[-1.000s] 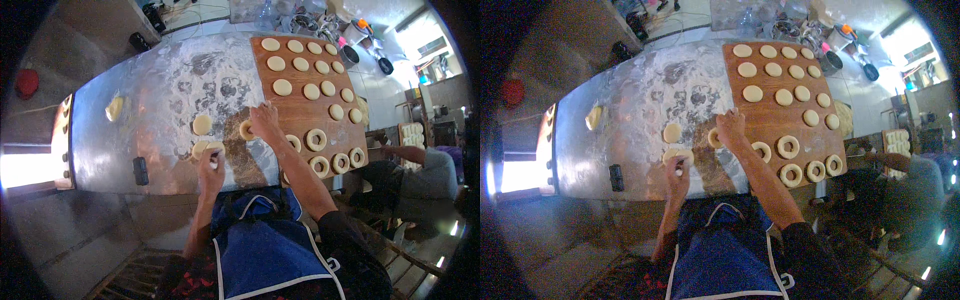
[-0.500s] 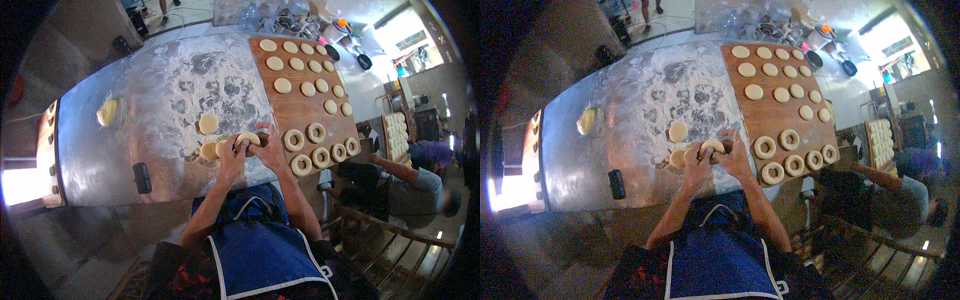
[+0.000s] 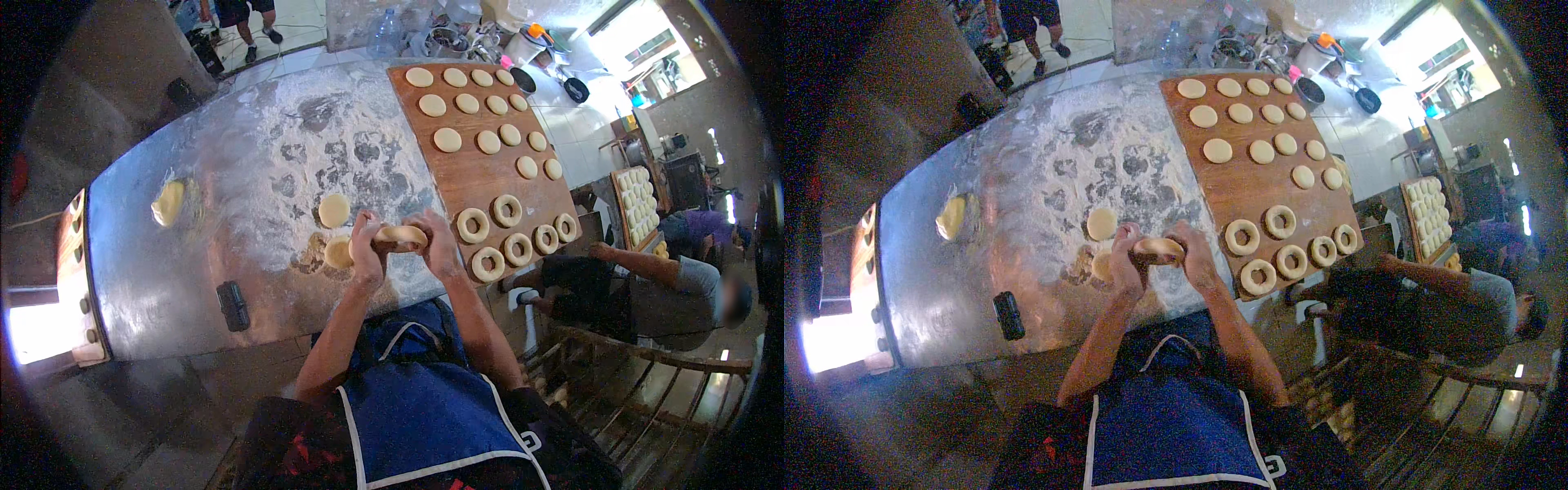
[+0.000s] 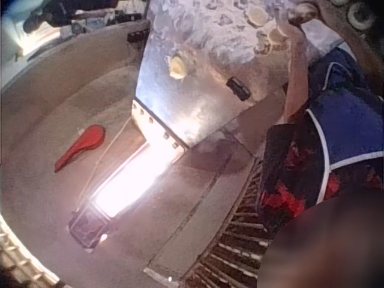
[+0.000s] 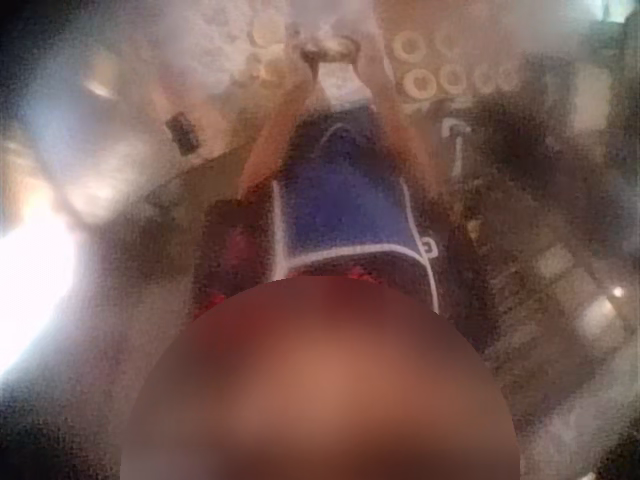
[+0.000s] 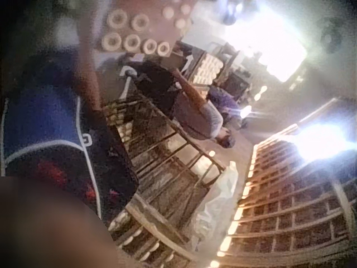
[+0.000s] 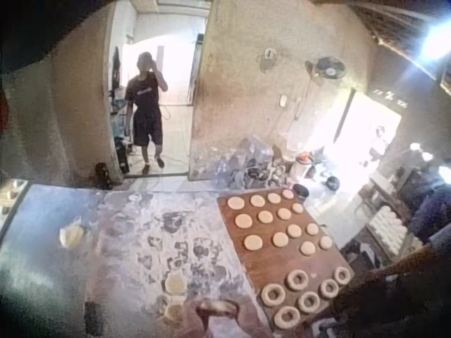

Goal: The person repeatedly picks up flattened dough discs, presses a hole into the center with fingers, and places the ring-shaped dough onto a wooden board. The person then carries the board to a rack and returns to continue shaping more dough.

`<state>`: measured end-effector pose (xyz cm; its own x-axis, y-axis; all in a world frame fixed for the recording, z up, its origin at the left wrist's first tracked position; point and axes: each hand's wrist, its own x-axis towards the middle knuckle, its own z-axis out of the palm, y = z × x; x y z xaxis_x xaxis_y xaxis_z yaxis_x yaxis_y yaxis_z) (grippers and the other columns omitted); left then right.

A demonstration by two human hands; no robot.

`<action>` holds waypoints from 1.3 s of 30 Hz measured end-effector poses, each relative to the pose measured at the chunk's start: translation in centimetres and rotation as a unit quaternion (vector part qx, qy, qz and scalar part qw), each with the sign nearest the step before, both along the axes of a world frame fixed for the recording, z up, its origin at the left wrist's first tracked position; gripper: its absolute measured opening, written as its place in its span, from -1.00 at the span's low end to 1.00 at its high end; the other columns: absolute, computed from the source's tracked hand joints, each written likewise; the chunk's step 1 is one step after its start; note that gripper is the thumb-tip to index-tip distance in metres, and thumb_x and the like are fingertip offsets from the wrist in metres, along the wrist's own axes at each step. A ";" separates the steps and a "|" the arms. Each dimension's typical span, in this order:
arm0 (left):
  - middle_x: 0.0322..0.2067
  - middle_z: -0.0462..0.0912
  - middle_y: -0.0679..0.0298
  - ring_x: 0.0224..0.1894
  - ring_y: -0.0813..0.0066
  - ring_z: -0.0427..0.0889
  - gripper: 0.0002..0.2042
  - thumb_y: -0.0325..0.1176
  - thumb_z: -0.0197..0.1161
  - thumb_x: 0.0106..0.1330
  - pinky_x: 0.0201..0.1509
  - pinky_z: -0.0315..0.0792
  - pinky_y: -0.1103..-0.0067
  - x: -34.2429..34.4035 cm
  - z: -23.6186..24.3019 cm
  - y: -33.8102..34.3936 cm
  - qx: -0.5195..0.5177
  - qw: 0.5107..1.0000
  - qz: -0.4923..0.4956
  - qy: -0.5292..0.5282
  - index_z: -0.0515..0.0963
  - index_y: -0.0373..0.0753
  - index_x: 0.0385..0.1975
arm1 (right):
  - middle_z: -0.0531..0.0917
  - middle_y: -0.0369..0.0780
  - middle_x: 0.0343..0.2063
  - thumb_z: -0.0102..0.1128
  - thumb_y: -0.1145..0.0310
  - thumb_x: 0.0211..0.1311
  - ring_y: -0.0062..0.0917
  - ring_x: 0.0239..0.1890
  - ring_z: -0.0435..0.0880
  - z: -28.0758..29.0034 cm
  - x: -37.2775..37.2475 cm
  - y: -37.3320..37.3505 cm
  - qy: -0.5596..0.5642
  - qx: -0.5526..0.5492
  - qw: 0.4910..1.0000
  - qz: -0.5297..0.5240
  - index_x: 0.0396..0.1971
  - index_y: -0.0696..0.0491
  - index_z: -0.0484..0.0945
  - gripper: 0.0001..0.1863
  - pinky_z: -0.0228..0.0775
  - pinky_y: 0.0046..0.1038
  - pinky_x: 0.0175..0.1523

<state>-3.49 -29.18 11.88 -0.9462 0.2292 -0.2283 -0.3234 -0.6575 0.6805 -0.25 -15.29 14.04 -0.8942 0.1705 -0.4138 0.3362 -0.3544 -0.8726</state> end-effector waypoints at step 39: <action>-0.49 0.58 0.04 -0.45 0.06 0.57 -0.56 -0.14 -0.17 0.53 -0.33 0.45 0.25 1.9 -2.9 25.5 -0.308 0.879 -0.101 0.350 0.49 -0.44 -0.28 | 0.44 0.07 -0.68 -0.19 0.14 0.46 -0.23 -0.63 0.46 -2.8 6.0 23.9 0.215 0.417 0.883 0.027 -0.55 0.28 0.50 -0.47 0.21 -0.19 -0.48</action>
<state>-1.55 -3.68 8.93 -0.8582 0.4460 0.2541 0.2483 -0.0727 0.9660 5.74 8.63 11.23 -0.9543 0.2081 0.2146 -0.0919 0.4787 -0.8731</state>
